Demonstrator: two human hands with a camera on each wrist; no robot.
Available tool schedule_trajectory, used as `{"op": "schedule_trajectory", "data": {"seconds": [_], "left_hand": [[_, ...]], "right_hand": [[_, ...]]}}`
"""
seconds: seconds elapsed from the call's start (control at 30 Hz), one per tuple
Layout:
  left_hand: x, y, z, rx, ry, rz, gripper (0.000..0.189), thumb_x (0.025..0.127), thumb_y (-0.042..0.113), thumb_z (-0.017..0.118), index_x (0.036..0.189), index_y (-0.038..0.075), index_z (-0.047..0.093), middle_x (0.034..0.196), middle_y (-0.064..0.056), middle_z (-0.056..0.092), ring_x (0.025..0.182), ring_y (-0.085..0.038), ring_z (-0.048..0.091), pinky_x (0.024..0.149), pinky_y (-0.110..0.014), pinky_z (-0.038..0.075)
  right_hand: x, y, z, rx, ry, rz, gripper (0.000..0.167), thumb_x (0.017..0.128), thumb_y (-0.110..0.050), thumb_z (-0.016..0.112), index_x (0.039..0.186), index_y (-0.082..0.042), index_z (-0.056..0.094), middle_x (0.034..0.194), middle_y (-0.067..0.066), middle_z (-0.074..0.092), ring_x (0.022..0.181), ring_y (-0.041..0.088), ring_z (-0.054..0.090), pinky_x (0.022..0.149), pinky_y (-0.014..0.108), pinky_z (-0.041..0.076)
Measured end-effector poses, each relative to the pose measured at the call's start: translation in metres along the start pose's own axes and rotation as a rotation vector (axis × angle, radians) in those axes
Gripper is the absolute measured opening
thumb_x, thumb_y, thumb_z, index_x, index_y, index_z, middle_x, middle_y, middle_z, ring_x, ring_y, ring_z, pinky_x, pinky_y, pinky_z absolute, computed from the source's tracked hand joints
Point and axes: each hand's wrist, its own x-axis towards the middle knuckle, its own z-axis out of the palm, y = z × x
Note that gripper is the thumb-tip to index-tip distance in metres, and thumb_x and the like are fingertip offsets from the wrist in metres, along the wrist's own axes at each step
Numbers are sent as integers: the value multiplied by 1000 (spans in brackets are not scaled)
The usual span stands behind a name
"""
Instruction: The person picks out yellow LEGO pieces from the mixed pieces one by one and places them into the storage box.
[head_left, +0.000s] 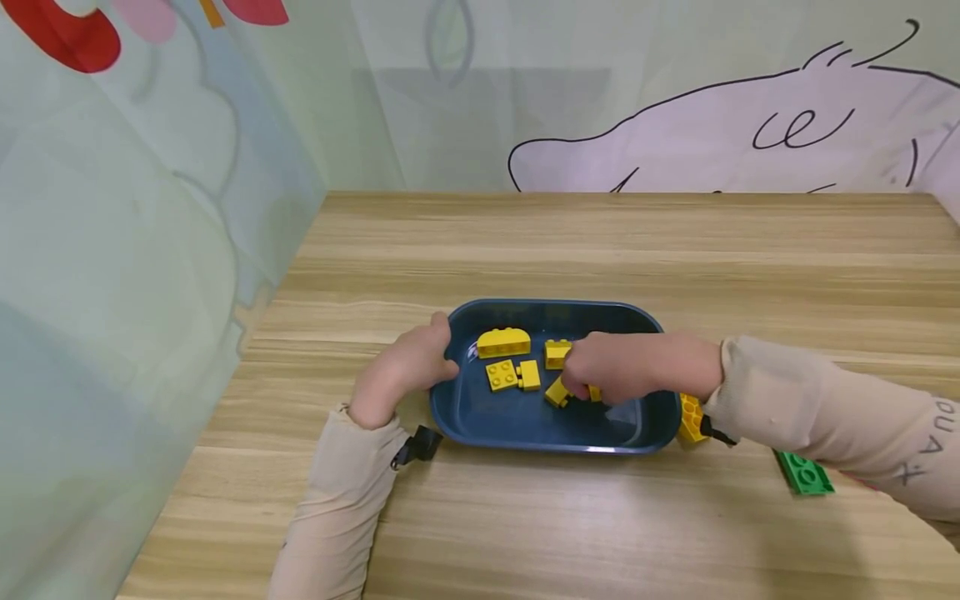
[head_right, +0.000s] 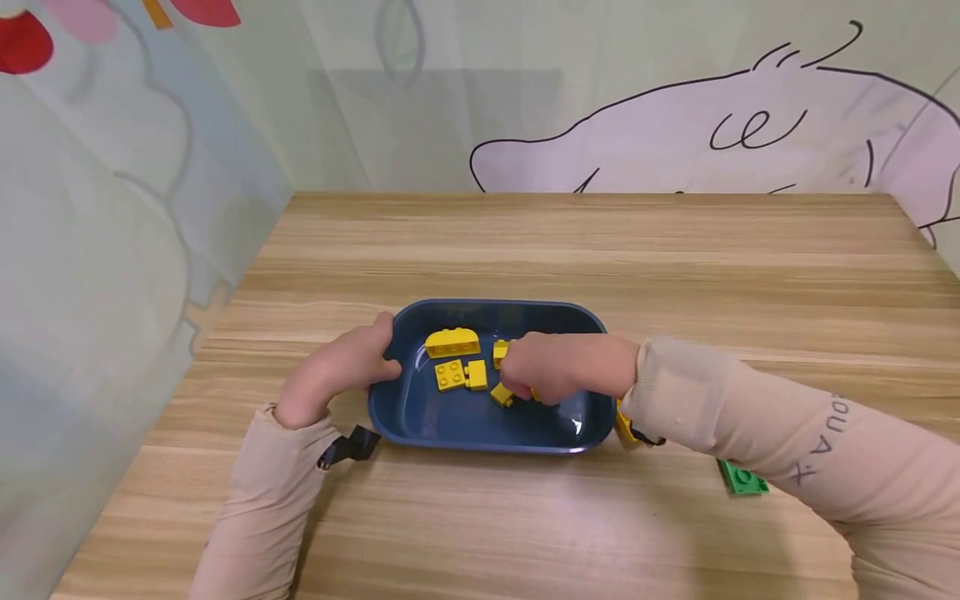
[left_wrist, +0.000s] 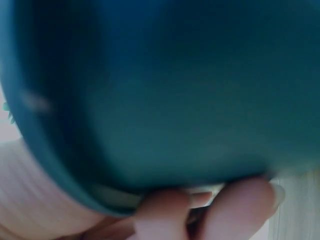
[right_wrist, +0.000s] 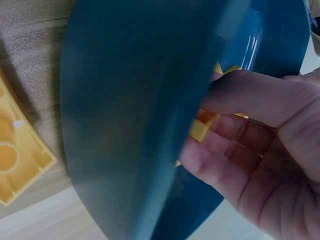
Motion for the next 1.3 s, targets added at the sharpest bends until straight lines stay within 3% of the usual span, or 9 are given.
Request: {"op": "schedule_trajectory", "data": {"seconds": [0.67,0.93,1.3], "left_hand": [[1,3,0,12,6,-5,47,89,4,55,126,-13,31,75,-14,58,53,-20,55,53,-25,44],[2,2,0,13,-2,-12,54,90,6,56,131,-14,27,77,-14,57,54,-19,54,53,-25,43],[0,4,0,11,-12,-30,60,90,6,55,135,-14,21,75,-14,57,55,-20,54,53,-25,42]], "right_hand": [[-1,3,5,20,-3,-1,18,75,5,72,85,-9,68,83,-1,63,74,14,53,79,29,51],[-3,4,6,21,7,-4,18,76,5,72,86,-9,68,88,0,63,78,15,53,79,29,51],[-15,4,0,36,85,-32,19,75,5,72,90,-6,69,93,3,64,81,17,56,77,30,52]]}}
